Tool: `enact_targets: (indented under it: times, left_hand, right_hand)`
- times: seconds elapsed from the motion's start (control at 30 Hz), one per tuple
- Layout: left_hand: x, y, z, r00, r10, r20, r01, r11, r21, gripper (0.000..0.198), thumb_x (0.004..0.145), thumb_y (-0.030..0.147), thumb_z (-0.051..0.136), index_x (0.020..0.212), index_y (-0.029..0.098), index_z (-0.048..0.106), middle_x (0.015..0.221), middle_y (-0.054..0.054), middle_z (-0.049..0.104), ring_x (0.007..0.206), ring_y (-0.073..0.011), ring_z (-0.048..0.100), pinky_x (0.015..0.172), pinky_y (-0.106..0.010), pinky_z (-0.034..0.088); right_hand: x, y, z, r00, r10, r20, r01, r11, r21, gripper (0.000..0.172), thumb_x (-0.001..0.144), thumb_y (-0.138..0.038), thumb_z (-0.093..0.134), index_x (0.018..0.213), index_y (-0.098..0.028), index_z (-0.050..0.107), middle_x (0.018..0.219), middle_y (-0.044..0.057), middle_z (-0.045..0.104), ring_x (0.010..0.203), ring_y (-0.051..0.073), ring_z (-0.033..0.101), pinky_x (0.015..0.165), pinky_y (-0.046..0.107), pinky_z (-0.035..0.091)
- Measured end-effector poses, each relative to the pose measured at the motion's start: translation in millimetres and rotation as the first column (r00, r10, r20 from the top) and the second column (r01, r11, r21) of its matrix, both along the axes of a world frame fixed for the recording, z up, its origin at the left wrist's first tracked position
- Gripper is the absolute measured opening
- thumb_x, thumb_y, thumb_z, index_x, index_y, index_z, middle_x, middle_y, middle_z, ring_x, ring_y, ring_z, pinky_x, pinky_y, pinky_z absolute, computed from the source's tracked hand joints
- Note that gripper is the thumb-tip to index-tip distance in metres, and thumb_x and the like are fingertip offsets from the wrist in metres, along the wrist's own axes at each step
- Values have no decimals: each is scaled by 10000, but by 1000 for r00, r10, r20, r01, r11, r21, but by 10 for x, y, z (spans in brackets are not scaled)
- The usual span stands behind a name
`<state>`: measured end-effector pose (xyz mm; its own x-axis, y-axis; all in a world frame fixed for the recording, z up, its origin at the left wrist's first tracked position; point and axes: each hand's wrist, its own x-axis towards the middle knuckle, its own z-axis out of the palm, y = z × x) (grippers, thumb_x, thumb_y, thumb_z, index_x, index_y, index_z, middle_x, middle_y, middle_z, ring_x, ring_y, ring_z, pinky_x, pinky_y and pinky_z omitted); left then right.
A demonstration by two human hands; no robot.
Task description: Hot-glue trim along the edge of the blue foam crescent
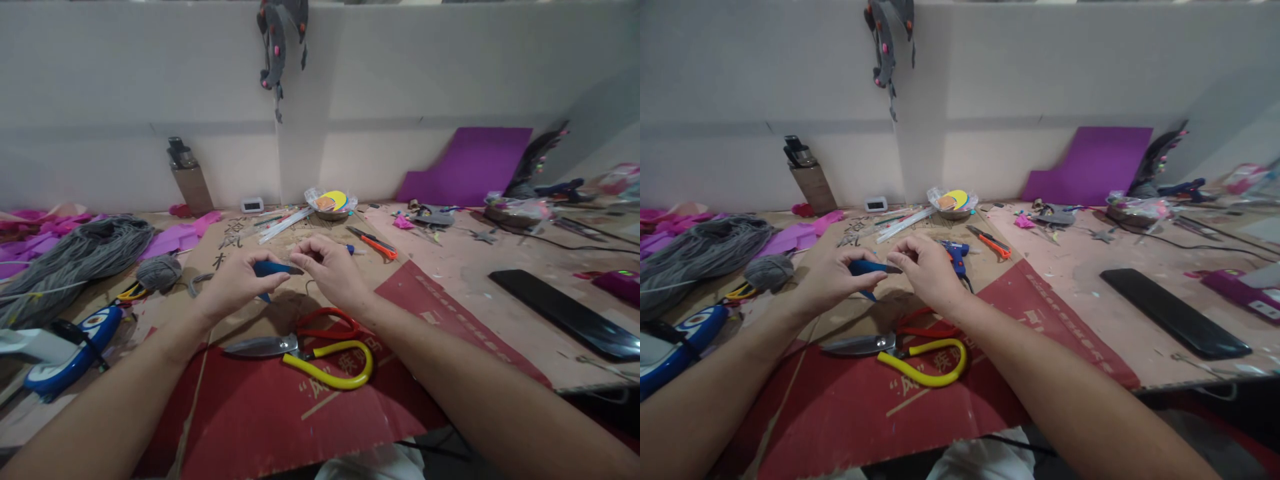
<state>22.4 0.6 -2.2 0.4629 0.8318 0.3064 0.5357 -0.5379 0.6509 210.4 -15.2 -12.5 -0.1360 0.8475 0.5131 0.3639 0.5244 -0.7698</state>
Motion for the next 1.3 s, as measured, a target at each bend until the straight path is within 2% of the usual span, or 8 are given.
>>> enact_targets:
  times: [0.37, 0.63, 0.73, 0.8, 0.87, 0.93, 1.07, 1.3]
  left_hand:
    - [-75, 19, -37, 977, -205, -62, 205, 811, 548, 122, 820, 181, 595, 907, 204, 677, 865, -53, 660, 803, -140, 614, 697, -238, 484]
    - [10, 9, 11, 994, 112, 11, -95, 784, 614, 397, 701, 207, 689, 1088, 224, 597, 1128, -85, 632, 1098, -255, 545, 968, -412, 406]
    - [7, 78, -1, 953, 235, 192, -296, 854, 427, 513, 626, 188, 691, 1123, 202, 564, 1229, -113, 569, 1175, -285, 485, 981, -448, 389]
    - [-7, 127, -14, 888, 284, 362, -336, 938, 88, 410, 635, 204, 644, 1040, 182, 585, 1111, -104, 613, 1041, -253, 562, 868, -401, 463]
    - [-10, 151, -9, 796, 328, 508, -167, 927, -337, 248, 671, 267, 589, 896, 162, 607, 897, -79, 649, 807, -200, 612, 720, -341, 503]
    - [11, 139, 15, 707, 380, 597, 77, 797, -599, 255, 724, 384, 538, 792, 152, 617, 740, -69, 640, 640, -170, 594, 614, -311, 505]
    - [84, 51, 42, 654, 340, 676, 276, 725, -631, 406, 749, 538, 578, 868, 158, 661, 777, -78, 679, 651, -179, 625, 574, -298, 519]
    - [114, -8, -82, 707, 248, 662, 328, 715, -618, 205, 684, 238, 737, 854, 131, 699, 832, -67, 702, 701, -139, 644, 710, -276, 530]
  right_hand:
    - [-37, 21, -55, 953, 253, -168, -284, 938, -198, 130, 831, -292, 548, 765, -190, 502, 674, -37, 501, 635, 103, 459, 600, 241, 348]
    - [-27, -6, -56, 986, 148, -81, -152, 987, -45, 133, 852, -279, 543, 763, -191, 495, 723, -27, 497, 678, 107, 444, 656, 248, 371]
    - [0, -23, -26, 995, 102, -3, -101, 994, 34, 94, 854, -226, 534, 774, -188, 502, 738, -18, 515, 694, 113, 457, 671, 251, 373]
    - [19, -42, 7, 995, 69, 70, -73, 995, 67, 88, 854, -199, 525, 768, -185, 513, 735, -13, 524, 692, 116, 461, 670, 252, 368]
    - [32, -58, 36, 991, 44, 126, -55, 995, 87, 93, 855, -187, 521, 762, -184, 523, 731, -10, 531, 689, 118, 465, 666, 250, 364]
    - [38, -65, 50, 989, 23, 148, -39, 994, 101, 97, 854, -187, 524, 757, -185, 524, 728, -10, 534, 684, 118, 464, 659, 246, 361]
    - [41, -48, 30, 987, 24, 161, -42, 993, 110, 99, 855, -178, 519, 757, -186, 527, 719, -11, 540, 675, 117, 468, 649, 242, 362]
    - [34, -23, -27, 982, 50, 181, -73, 990, 122, 92, 862, -159, 527, 775, -181, 548, 752, -6, 577, 706, 116, 506, 669, 239, 382]
